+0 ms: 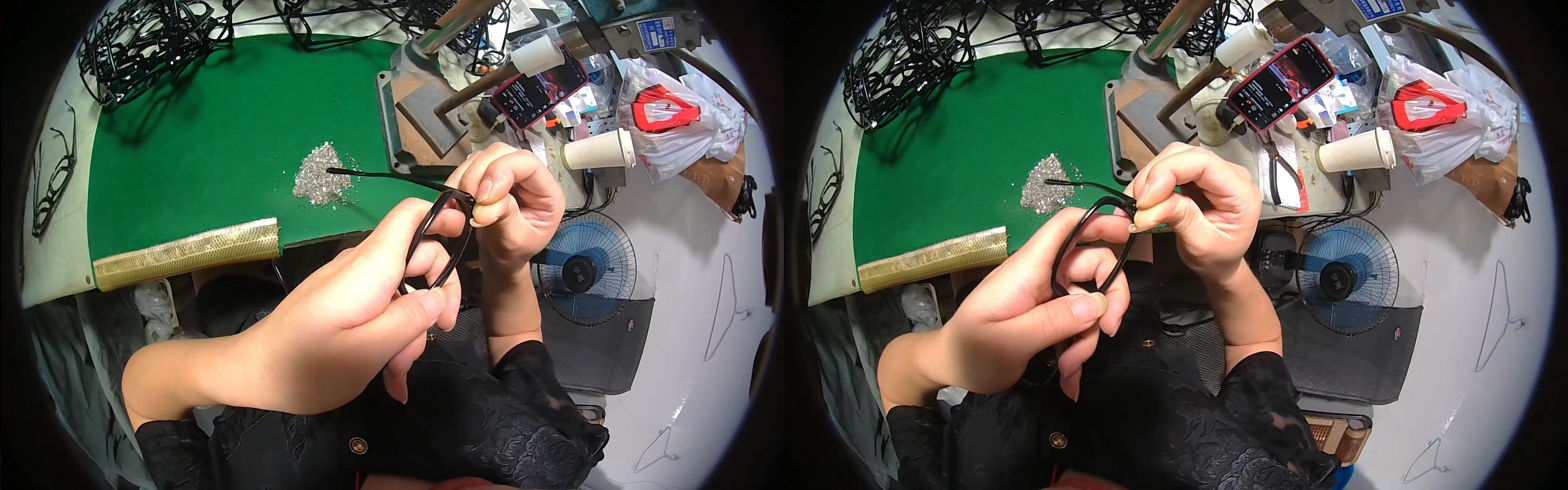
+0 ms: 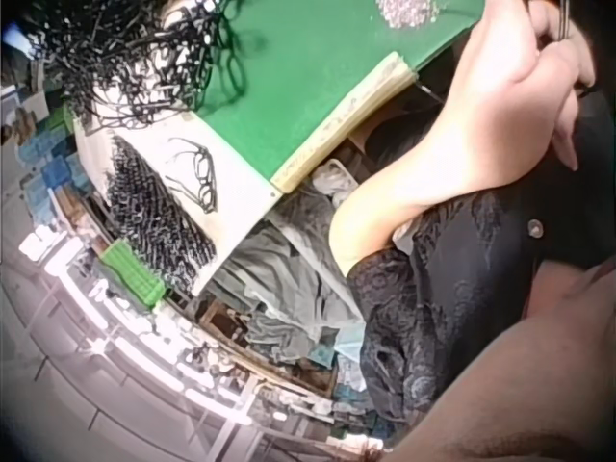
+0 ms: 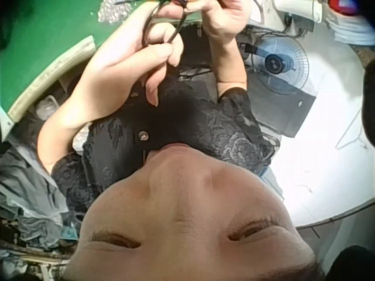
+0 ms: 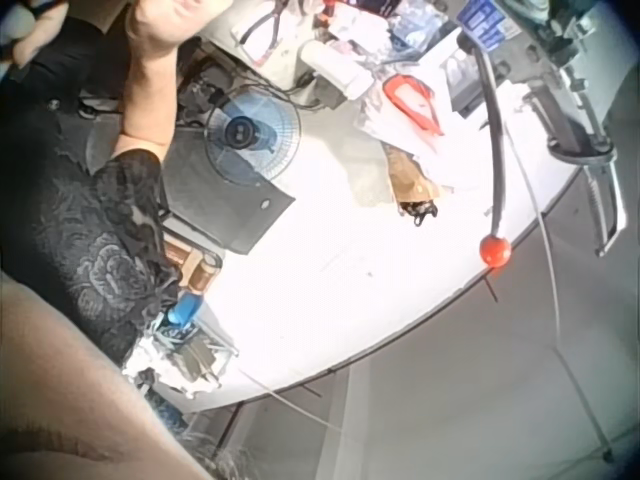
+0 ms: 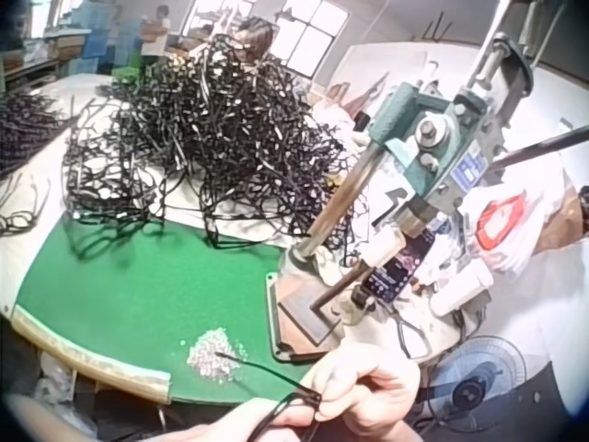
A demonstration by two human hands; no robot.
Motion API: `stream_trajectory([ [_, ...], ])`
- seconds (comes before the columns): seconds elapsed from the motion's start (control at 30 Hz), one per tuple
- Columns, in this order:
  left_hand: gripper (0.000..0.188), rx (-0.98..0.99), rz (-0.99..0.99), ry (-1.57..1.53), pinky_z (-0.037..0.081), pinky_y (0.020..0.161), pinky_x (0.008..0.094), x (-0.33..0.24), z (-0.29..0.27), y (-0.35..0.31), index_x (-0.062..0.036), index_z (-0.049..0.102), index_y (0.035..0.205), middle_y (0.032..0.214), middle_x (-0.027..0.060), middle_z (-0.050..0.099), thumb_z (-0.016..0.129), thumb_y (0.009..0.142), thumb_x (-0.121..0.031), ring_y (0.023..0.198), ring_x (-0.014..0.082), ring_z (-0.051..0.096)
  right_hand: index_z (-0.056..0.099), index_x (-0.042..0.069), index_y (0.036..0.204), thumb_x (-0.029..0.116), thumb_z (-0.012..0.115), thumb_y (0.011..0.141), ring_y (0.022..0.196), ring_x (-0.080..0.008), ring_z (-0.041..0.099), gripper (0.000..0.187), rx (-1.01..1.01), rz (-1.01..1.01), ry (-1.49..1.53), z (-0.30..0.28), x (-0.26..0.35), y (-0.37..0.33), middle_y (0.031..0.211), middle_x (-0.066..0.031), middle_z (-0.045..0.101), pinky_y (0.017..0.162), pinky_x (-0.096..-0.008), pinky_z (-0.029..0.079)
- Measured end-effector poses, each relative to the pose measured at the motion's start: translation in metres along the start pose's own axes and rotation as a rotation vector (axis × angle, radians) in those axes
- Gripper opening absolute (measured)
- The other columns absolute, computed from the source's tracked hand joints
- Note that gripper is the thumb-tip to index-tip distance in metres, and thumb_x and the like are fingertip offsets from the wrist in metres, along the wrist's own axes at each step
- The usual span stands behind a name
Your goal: The person repeatedly picks up black eyeglass frames from a pile, inserts small metal screws into the hinge areas using fingers, and places the frames back on the table. The process is repeated for multiple frames throughout the clip.
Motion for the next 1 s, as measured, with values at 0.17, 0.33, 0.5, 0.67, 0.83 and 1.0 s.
stream_trajectory([
  [0.17, 0.048, -0.008, -0.002, -0.019, 0.050, 0.050, 0.0237, -0.001, 0.000, -0.003, -0.0020, 0.025, 0.137, 0.093, 0.0128, 0.052, 0.045, 0.094, -0.006, 0.053, 0.0107, 0.051, 0.058, -0.003, 0.082, 0.012, 0.067, 0.087, 0.067, -0.0158, 0.060, 0.018, -0.003, -0.018, 0.017, 0.005, 0.001, 0.002, 0.074, -0.0098, 0.060, 0.063, -0.0252, 0.049],
  [0.33, 0.048, -0.010, 0.027, -0.061, 0.049, 0.048, 0.0240, 0.001, -0.003, -0.004, -0.0020, 0.026, 0.137, 0.092, 0.0130, 0.052, 0.046, 0.093, -0.007, 0.054, 0.0111, 0.051, 0.057, -0.003, 0.082, 0.003, 0.063, 0.085, 0.067, -0.0155, 0.060, 0.009, -0.014, -0.021, 0.052, 0.007, -0.001, 0.002, 0.075, -0.0101, 0.060, 0.063, -0.0254, 0.049],
  [0.5, 0.053, -0.077, 0.084, -0.036, 0.050, 0.047, 0.0246, -0.002, -0.002, -0.009, -0.0009, 0.025, 0.140, 0.091, 0.0145, 0.052, 0.047, 0.092, -0.006, 0.054, 0.0124, 0.051, 0.054, -0.003, 0.085, -0.002, 0.056, 0.086, 0.071, -0.0150, 0.060, 0.002, -0.041, 0.057, 0.151, 0.016, 0.003, 0.008, 0.077, -0.0087, 0.059, 0.065, -0.0253, 0.049],
  [0.67, 0.056, -0.294, 0.196, 0.035, 0.049, 0.035, 0.0257, -0.011, -0.004, -0.017, 0.0045, 0.025, 0.138, 0.084, 0.0159, 0.050, 0.048, 0.088, -0.007, 0.045, 0.0133, 0.047, 0.055, 0.004, 0.084, 0.003, 0.061, 0.083, 0.069, -0.0250, 0.060, 0.006, 0.104, 0.160, -0.638, 0.014, -0.033, -0.010, 0.079, -0.0080, 0.059, 0.063, -0.0331, 0.047],
  [0.83, 0.054, -0.324, 0.245, 0.055, 0.049, 0.040, 0.0260, -0.019, -0.005, -0.021, 0.0049, 0.025, 0.137, 0.085, 0.0162, 0.051, 0.046, 0.089, -0.004, 0.048, 0.0140, 0.049, 0.057, 0.006, 0.077, 0.011, 0.068, 0.075, 0.074, -0.0255, 0.055, 0.013, 0.143, 0.008, -0.965, 0.030, -0.058, -0.034, 0.078, -0.0060, 0.053, 0.064, -0.0354, 0.046],
  [1.0, 0.055, -0.339, 0.280, 0.060, 0.049, 0.040, 0.0251, -0.019, -0.010, -0.023, 0.0054, 0.024, 0.138, 0.085, 0.0166, 0.051, 0.047, 0.089, -0.004, 0.048, 0.0134, 0.048, 0.062, 0.006, 0.080, 0.009, 0.071, 0.071, 0.071, -0.0248, 0.056, 0.013, 0.113, -0.117, -0.980, 0.028, -0.062, -0.044, 0.077, -0.0060, 0.056, 0.062, -0.0340, 0.046],
])
Point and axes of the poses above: each hand's wrist, its own y-axis towards the middle knuckle, its own z-axis out of the palm, x = y × z, the point moved 1 cm from there along y, towards the middle knuckle
